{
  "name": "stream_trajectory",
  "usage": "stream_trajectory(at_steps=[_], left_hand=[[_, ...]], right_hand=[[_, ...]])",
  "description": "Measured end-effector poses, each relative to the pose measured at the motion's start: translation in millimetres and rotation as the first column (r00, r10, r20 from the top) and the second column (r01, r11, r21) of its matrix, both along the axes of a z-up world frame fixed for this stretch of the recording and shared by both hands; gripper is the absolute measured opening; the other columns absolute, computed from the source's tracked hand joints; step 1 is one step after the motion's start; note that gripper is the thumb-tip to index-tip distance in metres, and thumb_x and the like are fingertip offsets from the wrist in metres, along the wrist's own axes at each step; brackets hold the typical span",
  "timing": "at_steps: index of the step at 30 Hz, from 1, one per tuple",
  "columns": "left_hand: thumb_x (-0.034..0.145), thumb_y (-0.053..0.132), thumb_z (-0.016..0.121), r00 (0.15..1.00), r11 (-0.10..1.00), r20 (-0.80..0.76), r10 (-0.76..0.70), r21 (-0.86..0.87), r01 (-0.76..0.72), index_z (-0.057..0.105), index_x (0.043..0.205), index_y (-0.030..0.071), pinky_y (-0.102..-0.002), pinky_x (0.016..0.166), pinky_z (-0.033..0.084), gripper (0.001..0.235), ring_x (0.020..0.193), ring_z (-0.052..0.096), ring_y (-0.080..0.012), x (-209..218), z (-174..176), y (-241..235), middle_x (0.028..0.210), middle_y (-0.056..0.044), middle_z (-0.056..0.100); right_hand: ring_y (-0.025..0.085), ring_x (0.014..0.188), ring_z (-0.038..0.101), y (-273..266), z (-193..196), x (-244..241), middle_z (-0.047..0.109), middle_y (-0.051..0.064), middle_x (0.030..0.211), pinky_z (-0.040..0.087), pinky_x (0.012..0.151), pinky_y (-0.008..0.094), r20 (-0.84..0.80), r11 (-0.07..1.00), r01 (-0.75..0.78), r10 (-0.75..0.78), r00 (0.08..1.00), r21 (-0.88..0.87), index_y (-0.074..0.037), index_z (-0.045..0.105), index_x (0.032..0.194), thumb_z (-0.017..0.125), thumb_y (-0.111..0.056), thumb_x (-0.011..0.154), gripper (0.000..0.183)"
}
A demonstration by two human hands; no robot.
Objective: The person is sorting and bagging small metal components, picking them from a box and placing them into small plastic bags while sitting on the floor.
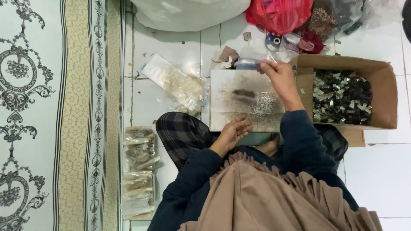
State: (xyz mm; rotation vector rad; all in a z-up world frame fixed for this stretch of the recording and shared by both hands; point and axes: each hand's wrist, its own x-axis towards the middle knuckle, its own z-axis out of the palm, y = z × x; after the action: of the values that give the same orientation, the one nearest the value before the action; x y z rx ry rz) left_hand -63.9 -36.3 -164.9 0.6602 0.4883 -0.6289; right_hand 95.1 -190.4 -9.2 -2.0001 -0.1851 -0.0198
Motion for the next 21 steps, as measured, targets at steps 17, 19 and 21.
stream_trajectory(at_steps=[17, 19, 21], left_hand=[[0.107, 0.013, 0.054, 0.832, 0.642, 0.538, -0.136, 0.687, -0.340, 0.069, 0.128, 0.008, -0.041, 0.091, 0.058, 0.027, 0.114, 0.069, -0.0336, 33.4, 41.8, 47.4, 0.119, -0.019, 0.074], [0.107, 0.017, 0.054, 0.782, 0.602, 0.560, -0.275, 0.734, -0.314, 0.071, 0.127, 0.013, -0.044, 0.096, 0.057, 0.026, 0.118, 0.068, -0.0356, 34.2, 55.6, 39.8, 0.120, -0.016, 0.075], [0.109, 0.024, 0.055, 0.683, 0.610, 0.558, -0.471, 0.765, -0.204, 0.073, 0.128, 0.018, -0.041, 0.093, 0.059, 0.027, 0.114, 0.071, -0.0317, 35.5, 53.4, 28.5, 0.118, -0.011, 0.076]], right_hand=[[0.043, 0.116, 0.066, -37.1, -103.4, -117.2, 0.076, 0.017, 0.118, 0.050, 0.100, 0.053, 0.103, 0.898, -0.374, 0.405, 0.908, -0.232, -0.012, 0.080, 0.115, 0.070, -0.014, 0.096, 0.022], [0.041, 0.117, 0.066, -40.9, -114.9, -127.9, 0.076, 0.015, 0.120, 0.051, 0.099, 0.051, 0.131, 0.892, -0.382, 0.420, 0.898, -0.240, -0.015, 0.080, 0.117, 0.069, -0.017, 0.097, 0.024], [0.044, 0.115, 0.067, -41.4, -116.2, -135.7, 0.076, 0.018, 0.118, 0.050, 0.100, 0.054, 0.098, 0.911, -0.368, 0.390, 0.916, -0.189, -0.009, 0.080, 0.114, 0.066, -0.015, 0.099, 0.022]])
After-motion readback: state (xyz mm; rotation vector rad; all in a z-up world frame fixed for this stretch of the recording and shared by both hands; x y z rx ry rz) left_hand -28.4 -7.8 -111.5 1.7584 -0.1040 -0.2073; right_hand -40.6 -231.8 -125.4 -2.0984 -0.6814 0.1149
